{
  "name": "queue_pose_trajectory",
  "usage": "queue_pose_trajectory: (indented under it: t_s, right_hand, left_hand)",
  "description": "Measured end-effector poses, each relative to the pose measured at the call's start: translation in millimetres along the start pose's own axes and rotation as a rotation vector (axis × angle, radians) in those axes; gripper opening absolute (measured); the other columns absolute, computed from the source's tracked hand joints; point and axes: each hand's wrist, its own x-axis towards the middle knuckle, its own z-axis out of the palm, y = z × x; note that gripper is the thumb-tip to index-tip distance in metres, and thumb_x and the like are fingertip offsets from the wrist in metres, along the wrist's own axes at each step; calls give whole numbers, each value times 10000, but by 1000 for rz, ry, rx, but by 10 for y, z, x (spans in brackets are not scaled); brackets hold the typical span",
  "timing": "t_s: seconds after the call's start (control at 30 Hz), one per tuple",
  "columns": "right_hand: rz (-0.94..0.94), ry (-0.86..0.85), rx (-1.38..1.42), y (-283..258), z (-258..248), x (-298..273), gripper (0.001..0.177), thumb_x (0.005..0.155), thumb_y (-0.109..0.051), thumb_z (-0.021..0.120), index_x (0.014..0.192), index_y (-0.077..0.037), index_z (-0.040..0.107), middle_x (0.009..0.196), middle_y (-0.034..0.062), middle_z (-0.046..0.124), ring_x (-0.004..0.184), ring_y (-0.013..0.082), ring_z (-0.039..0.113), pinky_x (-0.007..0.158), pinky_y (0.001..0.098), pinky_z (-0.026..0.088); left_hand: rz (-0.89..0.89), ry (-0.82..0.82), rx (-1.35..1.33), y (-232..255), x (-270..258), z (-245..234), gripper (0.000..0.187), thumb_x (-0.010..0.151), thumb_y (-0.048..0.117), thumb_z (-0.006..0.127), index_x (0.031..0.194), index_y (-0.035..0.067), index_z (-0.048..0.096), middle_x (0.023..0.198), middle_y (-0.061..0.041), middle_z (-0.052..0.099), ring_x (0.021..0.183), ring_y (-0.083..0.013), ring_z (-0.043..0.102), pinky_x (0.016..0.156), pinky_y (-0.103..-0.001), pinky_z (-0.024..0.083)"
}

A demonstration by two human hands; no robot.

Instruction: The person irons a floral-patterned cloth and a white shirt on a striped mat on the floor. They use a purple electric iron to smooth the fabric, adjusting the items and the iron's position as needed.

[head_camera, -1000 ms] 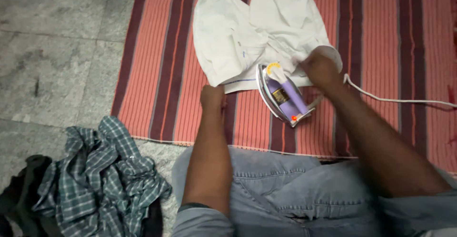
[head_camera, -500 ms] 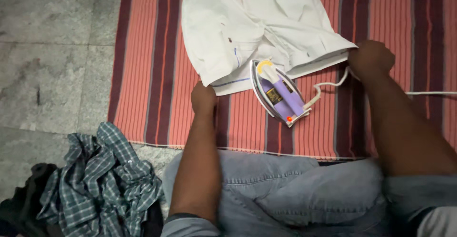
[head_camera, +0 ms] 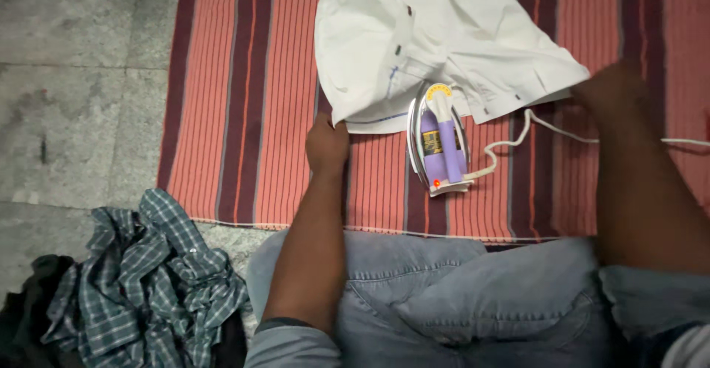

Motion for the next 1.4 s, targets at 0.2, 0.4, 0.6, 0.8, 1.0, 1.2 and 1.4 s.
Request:
queue_pose_trajectory:
  t_s: [0.2, 0.4, 0.6, 0.8, 1.0, 1.2, 1.4]
  right_hand:
    - [-82, -359, 393, -1216, 119, -751, 714, 896, -569, 685, 1295, 7, 545, 1042, 273, 747, 852, 381, 708, 690, 498, 548]
    - [-219, -130, 531, -1749, 829, -1196, 585, 790, -214, 699, 1255, 73, 491, 1058, 338, 696, 990, 460, 715, 836, 485, 551]
    - [-646, -244, 165, -1696, 521, -908, 429, 838, -174, 674, 1215, -32, 527, 1024, 265, 715, 977, 429, 702, 830, 508, 525]
    - [-792, -62, -86, -1838, 246, -930, 525, 793, -251, 656, 1305, -139, 623, 1041, 209, 732, 970, 412, 698, 826, 530, 534]
    - [-765, -200, -116, -2134, 162, -1018, 462, 823, -424, 695, 1228, -201, 694, 1053, 142, 750, 960, 369, 712, 827, 508, 547]
    - [-866, -151, -7, -2501, 191, -1170, 497, 818, -471, 703, 1274, -274, 713, 1094, 108, 752, 955, 344, 718, 816, 488, 552]
    - [-862, -204, -105, -2720, 185, -1297, 504, 821, -551, 716, 1234, -262, 729, 1092, 103, 751, 978, 335, 716, 839, 482, 552]
  left_hand:
    - [86, 71, -70, 295, -175, -274, 387, 838, 398, 688, 1001, 50, 642, 930, -184, 740, 873, -407, 722, 756, -524, 561]
    - [327, 159, -85, 425, -253, -397, 385, 860, 302, 685, 1129, 38, 610, 1075, -223, 661, 929, -441, 684, 770, -546, 563]
    - [244, 103, -60, 289, -97, -210, 259, 906, 99, 573, 1146, 2, 584, 1160, -239, 613, 1000, -457, 660, 816, -557, 554]
    - [56, 21, -184, 139, 45, -141, 242, 843, 6, 543, 1080, -4, 593, 1172, -263, 593, 1014, -474, 643, 872, -527, 537]
    - [124, 11, -164, 52, 97, -107, 198, 835, -17, 552, 1020, 23, 608, 1099, -242, 641, 1023, -449, 648, 871, -518, 519]
    - [125, -42, -124, 26, 144, -259, 184, 769, 19, 616, 949, 53, 636, 1003, -197, 702, 984, -398, 673, 828, -504, 524]
    - [105, -13, -60, 196, 86, -498, 158, 812, 172, 691, 907, 45, 682, 961, -211, 710, 931, -408, 686, 798, -504, 529]
